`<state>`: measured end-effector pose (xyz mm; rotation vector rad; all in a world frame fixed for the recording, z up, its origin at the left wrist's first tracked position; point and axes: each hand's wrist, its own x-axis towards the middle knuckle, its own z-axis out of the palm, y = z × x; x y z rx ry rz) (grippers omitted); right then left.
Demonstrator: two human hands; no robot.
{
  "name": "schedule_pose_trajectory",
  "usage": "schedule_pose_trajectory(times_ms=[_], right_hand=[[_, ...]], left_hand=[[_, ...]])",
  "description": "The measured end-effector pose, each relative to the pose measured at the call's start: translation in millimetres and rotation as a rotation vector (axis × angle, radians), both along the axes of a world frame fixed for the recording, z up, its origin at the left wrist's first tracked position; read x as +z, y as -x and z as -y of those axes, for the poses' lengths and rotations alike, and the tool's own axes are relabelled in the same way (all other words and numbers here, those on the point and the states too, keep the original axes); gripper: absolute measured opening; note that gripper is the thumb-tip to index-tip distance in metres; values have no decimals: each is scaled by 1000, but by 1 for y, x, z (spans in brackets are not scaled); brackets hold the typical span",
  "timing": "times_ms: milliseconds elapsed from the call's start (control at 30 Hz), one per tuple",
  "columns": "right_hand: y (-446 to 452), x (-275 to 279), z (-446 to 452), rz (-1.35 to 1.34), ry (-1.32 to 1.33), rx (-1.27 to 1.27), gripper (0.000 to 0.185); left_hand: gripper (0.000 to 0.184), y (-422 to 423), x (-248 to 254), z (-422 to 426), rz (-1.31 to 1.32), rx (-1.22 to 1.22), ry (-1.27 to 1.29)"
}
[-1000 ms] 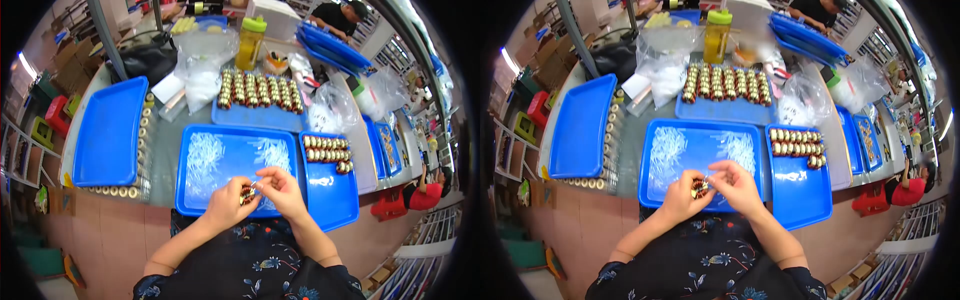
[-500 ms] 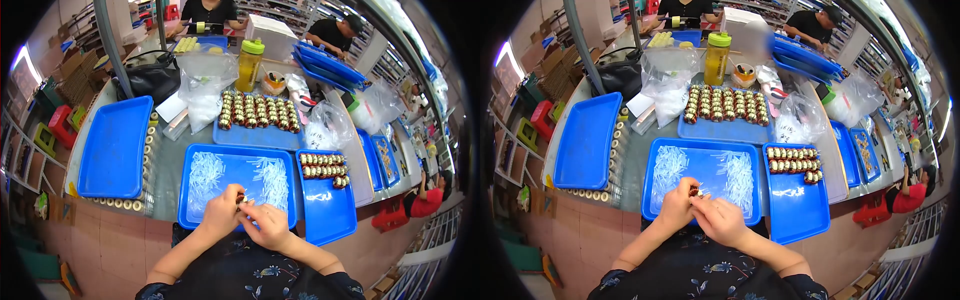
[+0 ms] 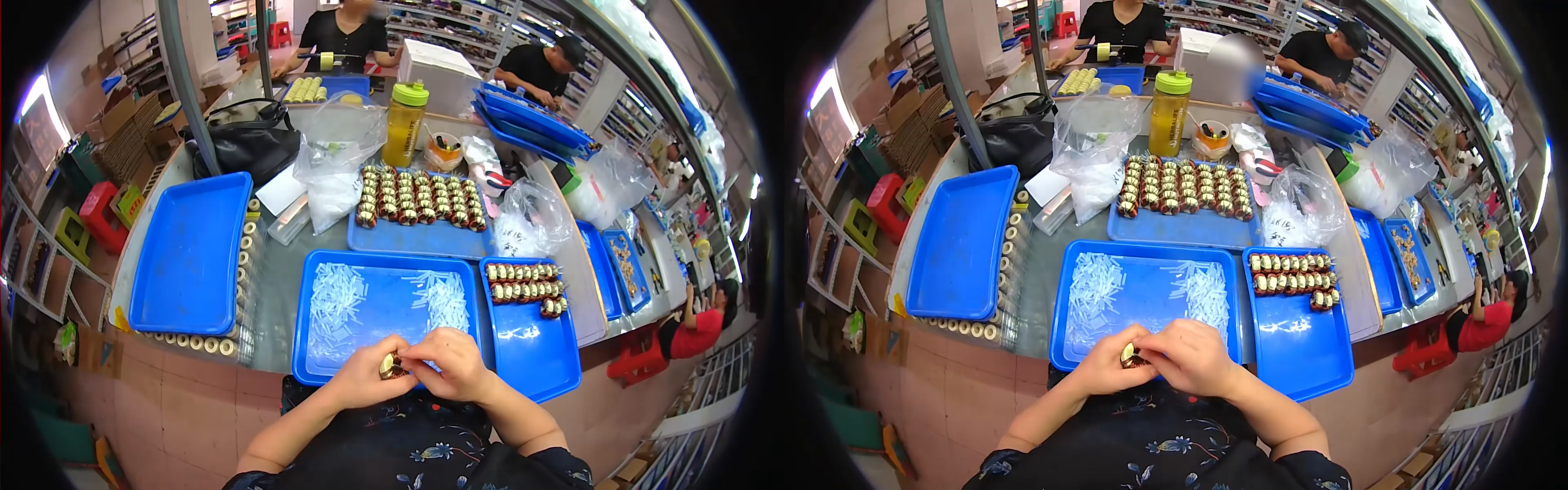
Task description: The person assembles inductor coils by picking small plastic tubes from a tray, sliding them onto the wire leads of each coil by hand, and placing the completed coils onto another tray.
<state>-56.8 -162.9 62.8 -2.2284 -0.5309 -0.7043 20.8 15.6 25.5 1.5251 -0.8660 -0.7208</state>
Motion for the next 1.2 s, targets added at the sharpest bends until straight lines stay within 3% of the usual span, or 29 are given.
schedule_pose_trajectory(times_ms=[200,500,733,1000,1100,1200], right_hand=[[2,2,1,-179,-136,30,27],[9,2,1,-51,77,37,26],[3,-7,-3,-176,-113,-51,27],[11,10,-24,41,422,28,32],[-8,4,-3,-110,61,-14,30],[-1,5,-20,69,231,10,26]], left_hand=[[38,4,0,1,-36,39,23],[42,6,4,0,39,-15,-12],[34,7,0,3,95,70,0],[26,9,-12,4,223,133,-26],[27,5,0,6,115,173,5],[28,0,3,5,156,101,17]])
